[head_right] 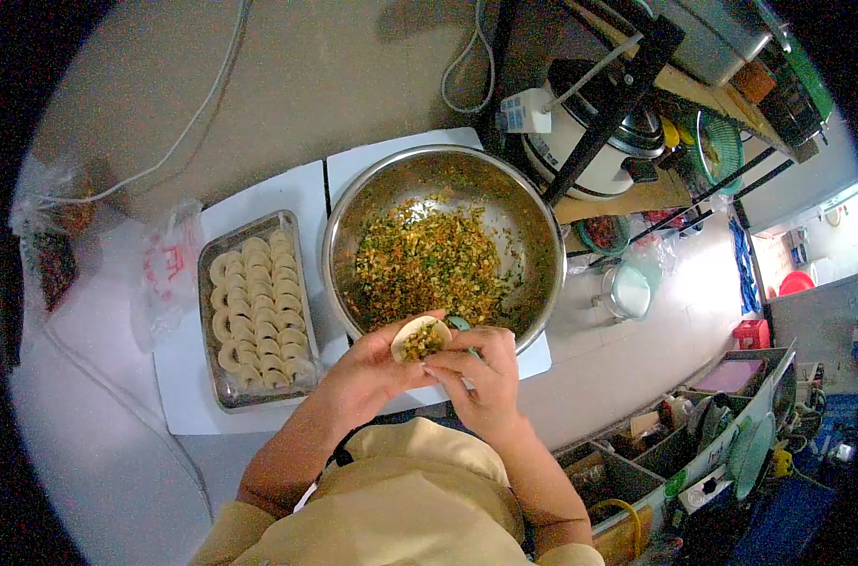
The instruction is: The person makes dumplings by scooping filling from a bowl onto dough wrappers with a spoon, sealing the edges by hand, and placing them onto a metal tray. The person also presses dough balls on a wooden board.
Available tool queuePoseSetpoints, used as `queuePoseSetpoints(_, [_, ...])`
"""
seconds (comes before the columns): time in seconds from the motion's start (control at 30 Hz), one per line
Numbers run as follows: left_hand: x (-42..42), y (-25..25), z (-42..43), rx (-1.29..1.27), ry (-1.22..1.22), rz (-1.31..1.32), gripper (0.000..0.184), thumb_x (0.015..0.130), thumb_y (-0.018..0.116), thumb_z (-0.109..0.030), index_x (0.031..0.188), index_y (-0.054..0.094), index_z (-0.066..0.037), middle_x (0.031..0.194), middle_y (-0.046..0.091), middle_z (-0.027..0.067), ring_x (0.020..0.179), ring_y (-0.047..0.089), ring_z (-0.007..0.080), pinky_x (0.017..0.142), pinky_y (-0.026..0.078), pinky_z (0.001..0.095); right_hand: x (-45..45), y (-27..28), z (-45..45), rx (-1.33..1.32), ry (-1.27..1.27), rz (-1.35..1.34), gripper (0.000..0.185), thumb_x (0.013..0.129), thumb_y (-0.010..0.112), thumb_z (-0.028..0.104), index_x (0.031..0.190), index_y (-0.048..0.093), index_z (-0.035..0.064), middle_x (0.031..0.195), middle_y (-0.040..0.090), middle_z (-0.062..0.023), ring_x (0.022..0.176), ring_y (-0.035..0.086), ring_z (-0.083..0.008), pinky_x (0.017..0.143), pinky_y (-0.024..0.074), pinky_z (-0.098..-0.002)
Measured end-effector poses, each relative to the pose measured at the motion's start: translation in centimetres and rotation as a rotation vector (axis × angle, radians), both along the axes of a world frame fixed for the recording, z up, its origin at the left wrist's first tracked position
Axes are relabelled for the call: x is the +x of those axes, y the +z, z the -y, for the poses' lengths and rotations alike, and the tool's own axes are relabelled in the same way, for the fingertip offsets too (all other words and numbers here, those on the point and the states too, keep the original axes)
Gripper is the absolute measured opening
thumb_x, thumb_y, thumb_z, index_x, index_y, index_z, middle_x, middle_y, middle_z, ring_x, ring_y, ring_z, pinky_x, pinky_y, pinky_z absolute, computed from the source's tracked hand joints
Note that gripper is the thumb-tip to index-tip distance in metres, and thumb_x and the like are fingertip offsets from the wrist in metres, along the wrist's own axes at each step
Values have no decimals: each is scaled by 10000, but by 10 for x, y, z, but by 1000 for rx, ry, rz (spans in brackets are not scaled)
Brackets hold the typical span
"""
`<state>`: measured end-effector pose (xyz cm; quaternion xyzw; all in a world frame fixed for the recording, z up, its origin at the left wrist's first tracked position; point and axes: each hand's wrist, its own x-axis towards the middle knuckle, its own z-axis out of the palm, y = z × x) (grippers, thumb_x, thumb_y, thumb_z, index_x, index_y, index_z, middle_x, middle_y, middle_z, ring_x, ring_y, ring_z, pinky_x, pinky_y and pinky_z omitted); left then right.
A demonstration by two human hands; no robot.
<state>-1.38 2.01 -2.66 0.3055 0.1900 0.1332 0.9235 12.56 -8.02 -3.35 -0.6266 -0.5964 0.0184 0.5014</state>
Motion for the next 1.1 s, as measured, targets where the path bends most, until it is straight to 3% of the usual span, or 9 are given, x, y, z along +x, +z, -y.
queuePoseSetpoints(0.03, [-1,4,1,248,-28,-51,572,849,598,-17,1367,356,-26,1254,514,92,1114,515,160,934,451,305,0,1,1,-1,-1,0,208,649,748,98,843,678,133,883,581,-34,829,532,-233,718,401,-347])
queuePoseSetpoints(0.13, [-3,12,2,372,-59,-87,638,800,611,66,1374,349,-25,1264,507,77,1116,507,141,927,450,273,-1,6,4,14,-9,-31,214,646,752,88,845,680,122,878,578,-48,831,528,-238,705,409,-344])
queuePoseSetpoints(0.23, [-5,16,0,438,-108,-114,618,814,598,52,1376,350,-23,1266,508,81,1110,510,135,929,448,275,-4,9,9,12,-11,-93,240,643,756,86,868,680,118,888,581,-59,830,528,-240,697,418,-347])
queuePoseSetpoints(0.43, [-6,22,4,414,-26,-38,547,852,575,16,1359,370,-1,1237,527,101,1071,537,147,927,452,277,-5,4,9,98,-55,-177,331,682,721,91,1009,677,108,1033,576,-103,950,518,-279,821,412,-382])
queuePoseSetpoints(0.5, [-4,25,2,456,-50,-39,516,868,560,2,1350,376,8,1235,527,107,1072,540,155,920,458,280,-2,2,5,99,49,-210,322,707,692,102,1029,678,94,1087,565,-124,1003,502,-300,866,395,-397])
queuePoseSetpoints(0.8, [3,16,-1,548,-60,-88,403,911,500,-17,1304,424,31,1171,562,122,1013,575,170,891,480,294,0,8,-5,22,9,-179,158,742,657,69,899,674,59,1087,565,-126,970,506,-288,844,403,-375])
queuePoseSetpoints(1.0, [8,17,-5,562,12,-136,377,921,491,-51,1288,452,27,1147,578,107,993,572,138,891,478,272,-2,0,-4,120,-54,-400,208,774,646,60,981,658,45,1111,534,-136,959,507,-262,820,408,-329])
queuePoseSetpoints(1.1, [10,23,-6,568,17,-173,371,928,479,-81,1284,461,23,1149,579,96,1000,567,126,901,472,258,4,0,-5,116,-51,-363,261,763,652,56,1024,659,53,1144,517,-140,961,508,-265,834,404,-337])
